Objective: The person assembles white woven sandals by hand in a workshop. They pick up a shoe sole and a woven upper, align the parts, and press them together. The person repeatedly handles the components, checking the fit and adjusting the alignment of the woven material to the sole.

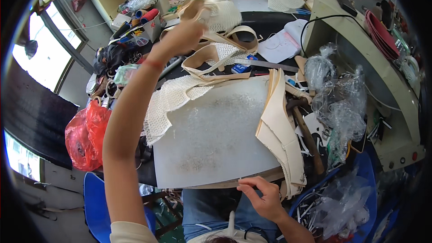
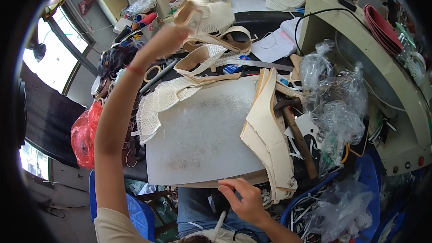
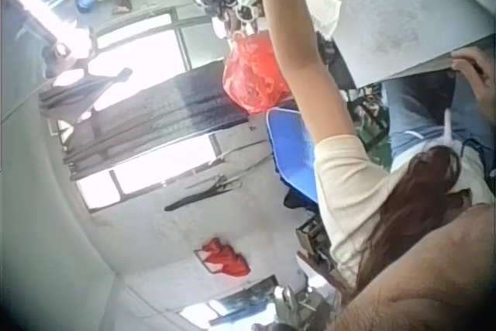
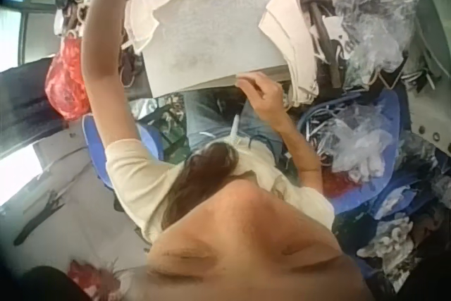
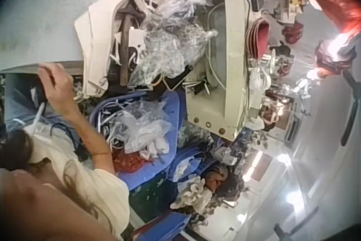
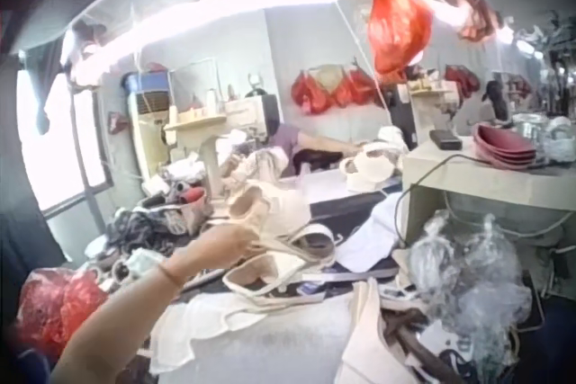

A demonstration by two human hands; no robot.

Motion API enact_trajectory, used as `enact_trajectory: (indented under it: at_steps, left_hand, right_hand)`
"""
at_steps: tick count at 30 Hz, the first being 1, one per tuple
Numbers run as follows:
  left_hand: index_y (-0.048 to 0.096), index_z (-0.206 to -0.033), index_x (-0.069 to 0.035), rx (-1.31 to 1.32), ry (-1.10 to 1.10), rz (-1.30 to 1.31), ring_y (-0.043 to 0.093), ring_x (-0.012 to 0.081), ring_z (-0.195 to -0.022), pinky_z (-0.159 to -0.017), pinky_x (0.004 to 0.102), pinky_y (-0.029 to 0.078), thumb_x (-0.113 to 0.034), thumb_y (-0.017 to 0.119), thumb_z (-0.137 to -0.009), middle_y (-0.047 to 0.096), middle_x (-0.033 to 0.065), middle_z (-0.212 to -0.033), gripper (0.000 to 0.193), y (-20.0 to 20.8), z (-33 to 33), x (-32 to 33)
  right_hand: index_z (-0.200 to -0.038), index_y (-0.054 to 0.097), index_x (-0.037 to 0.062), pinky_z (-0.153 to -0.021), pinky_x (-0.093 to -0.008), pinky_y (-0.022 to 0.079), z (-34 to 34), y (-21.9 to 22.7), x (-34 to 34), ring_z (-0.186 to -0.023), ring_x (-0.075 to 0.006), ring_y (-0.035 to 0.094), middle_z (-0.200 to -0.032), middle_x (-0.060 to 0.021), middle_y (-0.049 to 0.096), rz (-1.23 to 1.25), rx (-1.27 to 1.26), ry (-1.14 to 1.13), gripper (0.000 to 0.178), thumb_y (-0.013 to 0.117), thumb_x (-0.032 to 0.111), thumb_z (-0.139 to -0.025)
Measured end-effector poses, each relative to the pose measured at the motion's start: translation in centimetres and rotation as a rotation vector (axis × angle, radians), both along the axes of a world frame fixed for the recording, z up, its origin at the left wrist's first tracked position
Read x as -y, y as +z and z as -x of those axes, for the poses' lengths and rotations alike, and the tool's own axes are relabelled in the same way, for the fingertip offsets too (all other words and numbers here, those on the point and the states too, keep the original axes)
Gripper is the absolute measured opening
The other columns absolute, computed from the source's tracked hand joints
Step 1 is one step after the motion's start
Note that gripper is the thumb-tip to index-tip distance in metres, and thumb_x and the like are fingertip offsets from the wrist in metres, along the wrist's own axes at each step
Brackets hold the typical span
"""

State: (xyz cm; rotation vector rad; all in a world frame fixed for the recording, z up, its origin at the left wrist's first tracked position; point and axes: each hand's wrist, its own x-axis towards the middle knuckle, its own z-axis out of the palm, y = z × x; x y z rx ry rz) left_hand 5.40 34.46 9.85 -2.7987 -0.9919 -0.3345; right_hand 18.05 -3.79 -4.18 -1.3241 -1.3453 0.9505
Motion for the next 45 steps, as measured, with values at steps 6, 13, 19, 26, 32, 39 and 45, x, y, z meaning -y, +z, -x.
enact_trajectory:
  at_steps: [6, 13, 19, 26, 32, 39, 45]
  left_hand:
    - [0.053, -0.124, -0.009, -0.134, -0.081, 0.438, 0.044, 0.0308, -0.123, -0.103, 0.0374, 0.033, 0.010, 0.045, -0.079, 0.051, 0.0162, -0.128, 0.050, -9.8, 10.8, 6.1]
    - [0.056, -0.093, -0.008, -0.073, -0.095, 0.325, 0.046, 0.0293, -0.113, -0.094, 0.0378, 0.037, -0.010, 0.058, -0.084, 0.054, 0.0112, -0.121, 0.010, -8.7, 11.0, 7.1]
    - [0.065, -0.093, -0.003, 0.423, -0.224, 0.353, 0.062, 0.0239, -0.078, -0.074, 0.0328, 0.047, -0.011, 0.062, -0.082, 0.066, 0.0117, -0.087, 0.014, -1.3, 9.9, 9.4]
    - [0.066, -0.089, 0.000, 0.390, -0.359, 0.500, 0.058, 0.0340, -0.070, -0.064, 0.0415, 0.045, -0.009, 0.060, -0.081, 0.061, 0.0169, -0.077, 0.013, -6.5, 7.2, 19.5]
    - [0.066, -0.094, -0.004, 0.349, -0.261, 0.393, 0.055, 0.0274, -0.077, -0.076, 0.0369, 0.043, -0.011, 0.061, -0.082, 0.059, 0.0100, -0.077, 0.014, -11.6, 8.4, 21.7]
    - [0.056, -0.114, -0.002, 0.521, -0.079, 0.247, 0.052, 0.0324, -0.104, -0.092, 0.0388, 0.040, -0.007, 0.060, -0.082, 0.056, 0.0170, -0.107, 0.032, -11.0, 10.1, 23.5]
    - [0.044, -0.126, 0.000, 0.478, 0.274, 0.206, 0.039, 0.0353, -0.124, -0.104, 0.0446, 0.030, -0.014, 0.048, -0.091, 0.046, 0.0198, -0.127, 0.038, -15.0, 16.6, 22.7]
  right_hand:
    - [-0.094, 0.065, -0.0003, -0.065, -0.0237, 0.049, 1.7, -1.0, 0.1, -0.073, -0.0145, 0.065, -0.081, -0.0089, 0.068, 0.054, -0.053, 0.032, 0.012, 0.063, 0.006, -0.084]
    - [-0.096, 0.065, 0.0014, -0.065, -0.0275, 0.048, 4.2, -0.5, 1.3, -0.073, -0.0198, 0.063, -0.085, -0.0106, 0.066, 0.089, -0.025, 0.112, 0.016, 0.066, 0.009, -0.081]
    - [-0.096, 0.065, 0.0016, -0.065, -0.0271, 0.048, 5.0, -0.8, 2.3, -0.074, -0.0198, 0.063, -0.085, -0.0106, 0.066, 0.128, 0.015, 0.142, 0.017, 0.066, 0.009, -0.081]
    - [-0.097, 0.063, -0.0010, -0.073, -0.0230, 0.047, 3.8, -0.4, 1.2, -0.080, -0.0109, 0.061, -0.088, -0.0079, 0.066, 0.023, 0.036, -0.157, 0.014, 0.061, 0.003, -0.084]
    - [-0.103, 0.060, -0.0005, -0.068, -0.0271, 0.049, 2.0, 0.2, -1.1, -0.079, -0.0186, 0.062, -0.091, -0.0115, 0.064, -0.075, 0.080, -0.238, 0.022, 0.063, 0.010, -0.083]
    - [-0.114, 0.055, 0.0017, -0.068, -0.0386, 0.046, 6.0, -0.9, -6.7, -0.073, -0.0277, 0.059, -0.087, -0.0155, 0.062, -0.168, 0.339, -0.137, 0.038, 0.067, 0.013, -0.079]
    - [-0.115, 0.056, 0.0007, -0.064, -0.0225, 0.043, 5.7, -1.1, -7.2, -0.073, -0.0094, 0.053, -0.081, -0.0025, 0.058, -0.019, -0.200, -0.289, 0.030, 0.059, 0.007, -0.086]
